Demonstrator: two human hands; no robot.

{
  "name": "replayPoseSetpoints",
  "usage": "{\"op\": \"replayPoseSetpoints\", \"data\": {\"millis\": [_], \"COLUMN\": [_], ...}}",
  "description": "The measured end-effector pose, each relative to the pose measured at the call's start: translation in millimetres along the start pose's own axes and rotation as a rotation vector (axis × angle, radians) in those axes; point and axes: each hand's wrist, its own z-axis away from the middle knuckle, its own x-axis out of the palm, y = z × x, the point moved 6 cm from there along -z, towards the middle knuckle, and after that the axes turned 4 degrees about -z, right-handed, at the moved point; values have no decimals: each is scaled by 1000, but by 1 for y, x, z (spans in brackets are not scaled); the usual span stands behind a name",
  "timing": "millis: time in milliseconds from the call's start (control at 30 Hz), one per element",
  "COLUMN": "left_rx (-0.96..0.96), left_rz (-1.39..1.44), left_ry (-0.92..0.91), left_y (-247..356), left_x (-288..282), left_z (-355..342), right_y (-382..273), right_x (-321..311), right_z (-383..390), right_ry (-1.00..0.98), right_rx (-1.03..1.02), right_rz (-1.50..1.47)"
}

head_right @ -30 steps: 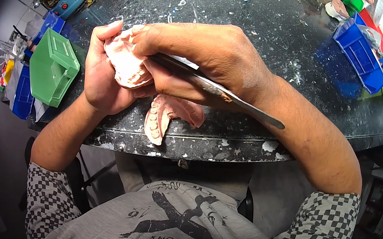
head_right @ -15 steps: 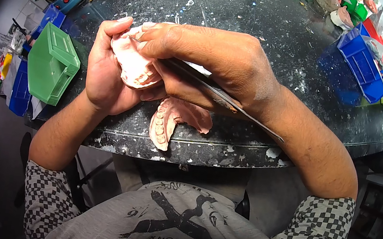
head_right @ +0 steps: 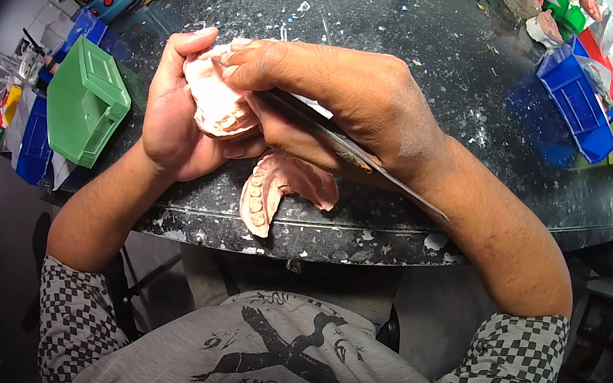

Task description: The person shapes a wax dental model by hand using a carving tool, scraping excess material from around the teeth on a prosthetic arch and smoothing the surfaces.

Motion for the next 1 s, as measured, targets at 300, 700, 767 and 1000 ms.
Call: {"op": "replayPoseSetpoints", "data": {"millis": [300,700,767,1000], "left_rx": [8,-8,-9,44], "left_rz": [-1,69,96,39], "left_ry": [16,-75,-121,10], "left_y": [1,0,1,0], "left_x": [2,5,0,7], "left_z": [-1,-1,-1,-1], "right_y": [2,8,10,8], "right_x": [-1,-2,0,-4], "right_z": [1,6,5,5], "right_ry": [4,47,40,27], "right_rx": [24,2,-9,16], "right_rz": [-20,-6,1,-15]}}
